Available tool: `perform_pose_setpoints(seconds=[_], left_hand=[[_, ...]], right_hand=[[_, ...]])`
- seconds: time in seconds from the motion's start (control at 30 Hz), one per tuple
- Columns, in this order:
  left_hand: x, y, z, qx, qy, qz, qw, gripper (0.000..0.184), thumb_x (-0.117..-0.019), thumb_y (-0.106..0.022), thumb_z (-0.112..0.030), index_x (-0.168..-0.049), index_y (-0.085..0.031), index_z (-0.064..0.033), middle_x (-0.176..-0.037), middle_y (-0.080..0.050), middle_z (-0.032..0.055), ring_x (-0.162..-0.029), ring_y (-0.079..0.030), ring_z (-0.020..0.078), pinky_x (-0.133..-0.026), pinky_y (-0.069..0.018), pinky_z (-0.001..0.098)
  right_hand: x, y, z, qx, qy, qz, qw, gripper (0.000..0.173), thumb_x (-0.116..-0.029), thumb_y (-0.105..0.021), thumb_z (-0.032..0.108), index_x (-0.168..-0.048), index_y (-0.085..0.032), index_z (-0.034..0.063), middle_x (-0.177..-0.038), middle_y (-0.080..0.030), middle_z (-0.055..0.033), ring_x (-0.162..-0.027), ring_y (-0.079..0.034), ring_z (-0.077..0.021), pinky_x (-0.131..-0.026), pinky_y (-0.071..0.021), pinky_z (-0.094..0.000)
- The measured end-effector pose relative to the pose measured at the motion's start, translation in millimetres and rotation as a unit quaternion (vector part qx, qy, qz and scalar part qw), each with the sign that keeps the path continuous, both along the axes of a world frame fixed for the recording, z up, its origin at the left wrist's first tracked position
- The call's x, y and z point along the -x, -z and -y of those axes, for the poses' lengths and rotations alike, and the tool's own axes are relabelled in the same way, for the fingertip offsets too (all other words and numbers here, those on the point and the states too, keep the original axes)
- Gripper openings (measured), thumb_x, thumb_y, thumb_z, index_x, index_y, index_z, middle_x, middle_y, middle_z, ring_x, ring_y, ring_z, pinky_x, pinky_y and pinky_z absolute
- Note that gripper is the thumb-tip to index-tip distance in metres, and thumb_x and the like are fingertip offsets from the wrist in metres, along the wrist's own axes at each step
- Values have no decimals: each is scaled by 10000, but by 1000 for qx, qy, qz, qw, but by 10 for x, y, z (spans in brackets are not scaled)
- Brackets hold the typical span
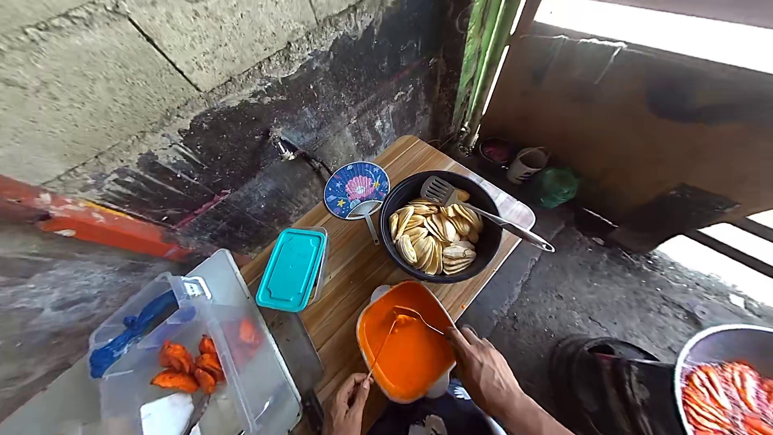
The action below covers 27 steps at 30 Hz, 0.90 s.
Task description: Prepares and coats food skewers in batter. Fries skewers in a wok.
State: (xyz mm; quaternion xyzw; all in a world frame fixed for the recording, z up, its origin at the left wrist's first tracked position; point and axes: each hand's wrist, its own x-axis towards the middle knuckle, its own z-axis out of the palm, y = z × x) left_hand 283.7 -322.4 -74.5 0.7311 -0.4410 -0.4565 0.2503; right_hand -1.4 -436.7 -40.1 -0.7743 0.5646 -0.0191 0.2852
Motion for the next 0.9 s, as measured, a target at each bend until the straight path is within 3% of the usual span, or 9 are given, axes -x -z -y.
perform_pose_setpoints(seconds=[0.07, 0.17, 0.3, 0.4, 0.53, 0.7, 0.9], left_hand=[[39, 118, 123, -26, 24, 3, 999, 298, -1058, -524, -187, -1191, -710, 5, -992, -728, 132, -830, -662, 178, -813, -541, 398], [-5, 170, 520, -86, 97, 67, 989, 333, -1063, -521, -239, -1219, -722, -25, -1053, -738, 177, -983, -702, 295, -937, -530, 523], [-82, -58, 918, -171, 172, 142, 960, 347, -1073, -496, -297, -1215, -736, -91, -1153, -735, 135, -1116, -687, 284, -1013, -510, 522], [-105, -348, 1163, -181, 223, 193, 938, 356, -1068, -487, -332, -1202, -746, -127, -1165, -736, 116, -1131, -680, 285, -1001, -505, 534], [-53, -717, 1417, -208, 242, 264, 910, 366, -1065, -455, -362, -1243, -731, -199, -1186, -736, 89, -1146, -681, 287, -970, -522, 553], [-4, -716, 1722, -232, 279, 308, 879, 363, -1052, -455, -363, -1213, -738, -202, -1171, -735, 98, -1141, -683, 289, -947, -536, 550], [37, -747, 1898, -250, 294, 320, 865, 369, -1042, -450, -381, -1220, -739, -237, -1182, -735, 76, -1147, -683, 274, -939, -539, 553]], right_hand=[[-84, -56, 171, -88, 51, -49, 994, 335, -1079, -425, 179, -1361, -604, 147, -1215, -680, -169, -1037, -713, -357, -875, -584, -527], [-242, -115, 504, -149, 100, -95, 979, 340, -1069, -416, 168, -1345, -608, 116, -1268, -665, -196, -1129, -681, -389, -925, -556, -568], [-486, -405, 529, -189, 95, -178, 961, 325, -1047, -420, 85, -1305, -614, 53, -1267, -661, -211, -1182, -658, -379, -968, -525, -557], [-646, -505, 506, -202, 102, -222, 949, 319, -1049, -393, 41, -1297, -588, -3, -1265, -647, -233, -1173, -660, -387, -956, -535, -537], [-750, -391, 393, -226, 118, -230, 939, 355, -1061, -375, 29, -1389, -500, -24, -1299, -609, -254, -1137, -679, -403, -902, -579, -521], [-743, -135, 426, -224, 117, -225, 941, 386, -1057, -387, 24, -1432, -470, -13, -1309, -603, -240, -1147, -674, -398, -915, -575, -504], [-654, -73, 555, -255, 125, -183, 941, 406, -1049, -405, 44, -1448, -474, 46, -1299, -628, -228, -1150, -683, -389, -898, -589, -516]])
